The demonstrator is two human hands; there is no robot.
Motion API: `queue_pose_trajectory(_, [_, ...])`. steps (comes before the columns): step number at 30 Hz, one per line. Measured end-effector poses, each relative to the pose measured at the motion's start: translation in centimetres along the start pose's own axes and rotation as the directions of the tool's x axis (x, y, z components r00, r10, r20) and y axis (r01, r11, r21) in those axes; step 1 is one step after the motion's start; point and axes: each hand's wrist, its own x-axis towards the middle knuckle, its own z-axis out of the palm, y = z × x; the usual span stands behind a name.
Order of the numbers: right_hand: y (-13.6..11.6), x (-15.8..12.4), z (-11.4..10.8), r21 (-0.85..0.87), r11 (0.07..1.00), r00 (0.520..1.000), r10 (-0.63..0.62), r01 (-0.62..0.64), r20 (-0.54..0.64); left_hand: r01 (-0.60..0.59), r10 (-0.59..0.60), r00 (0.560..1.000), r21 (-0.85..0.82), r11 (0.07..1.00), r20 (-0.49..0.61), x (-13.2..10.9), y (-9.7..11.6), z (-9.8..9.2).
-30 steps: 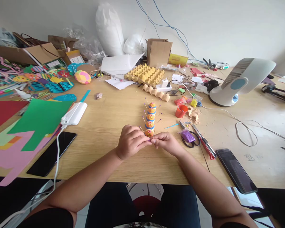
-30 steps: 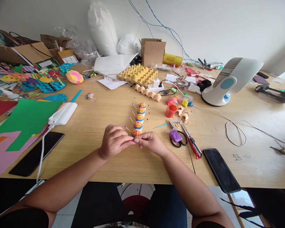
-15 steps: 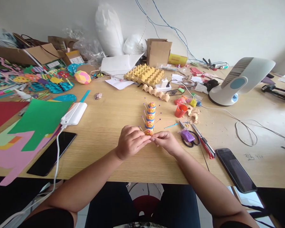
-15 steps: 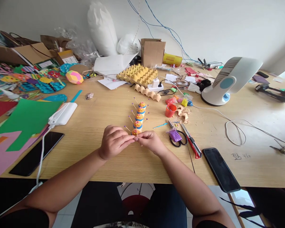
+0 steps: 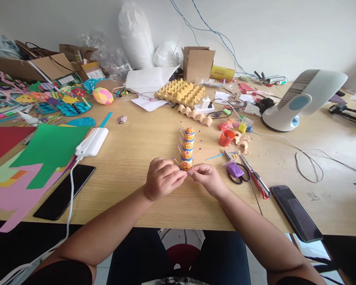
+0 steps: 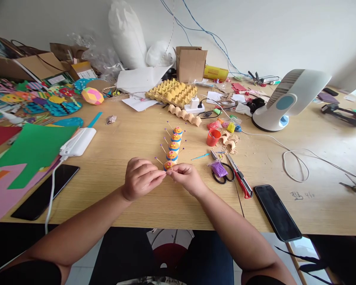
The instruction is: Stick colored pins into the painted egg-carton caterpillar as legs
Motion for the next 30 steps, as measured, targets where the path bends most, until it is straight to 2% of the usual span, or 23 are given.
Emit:
queue_pose_trajectory(5, [-0.1, 0.3, -0.5, 0.068, 0.998, 0.992, 0.026, -0.018, -0.124, 0.017, -0.015, 0.999, -0.061, 0.998, 0.030, 0.0, 0.1, 0.1])
queue_pose_trajectory(7, [0.0, 0.3, -0.6, 0.147, 0.986, 0.994, 0.083, -0.072, -0.070, 0.020, -0.017, 0.999, -0.078, 0.997, 0.032, 0.0, 0.1, 0.1])
queue_pose_trajectory(9, [0.1, 0.3, -0.5, 0.222, 0.965, 0.990, 0.133, -0.141, 0.050, 0.024, -0.020, 0.999, -0.096, 0.995, 0.043, -0.1, 0.1, 0.0])
queue_pose_trajectory(11, [0.0, 0.2, -0.4, 0.280, 0.936, 0.972, 0.171, -0.212, 0.163, 0.027, -0.021, 0.998, -0.111, 0.993, 0.055, -0.2, 0.0, 0.0])
queue_pose_trajectory(13, [-0.2, 0.1, -0.3, 0.323, 0.906, 0.952, 0.204, -0.272, 0.228, 0.028, -0.021, 0.998, -0.113, 0.993, 0.057, -0.2, 0.0, 0.0])
queue_pose_trajectory(16, [-0.5, 0.0, -0.4, 0.369, 0.879, 0.944, 0.225, -0.303, 0.240, 0.029, -0.024, 0.999, -0.105, 0.994, 0.049, -0.2, -0.1, 0.0])
queue_pose_trajectory(30, [-0.7, 0.4, -1.4, 0.510, 0.804, 0.951, 0.235, -0.306, 0.200, 0.035, -0.031, 0.999, -0.119, 0.992, 0.041, 0.1, 0.1, -0.1])
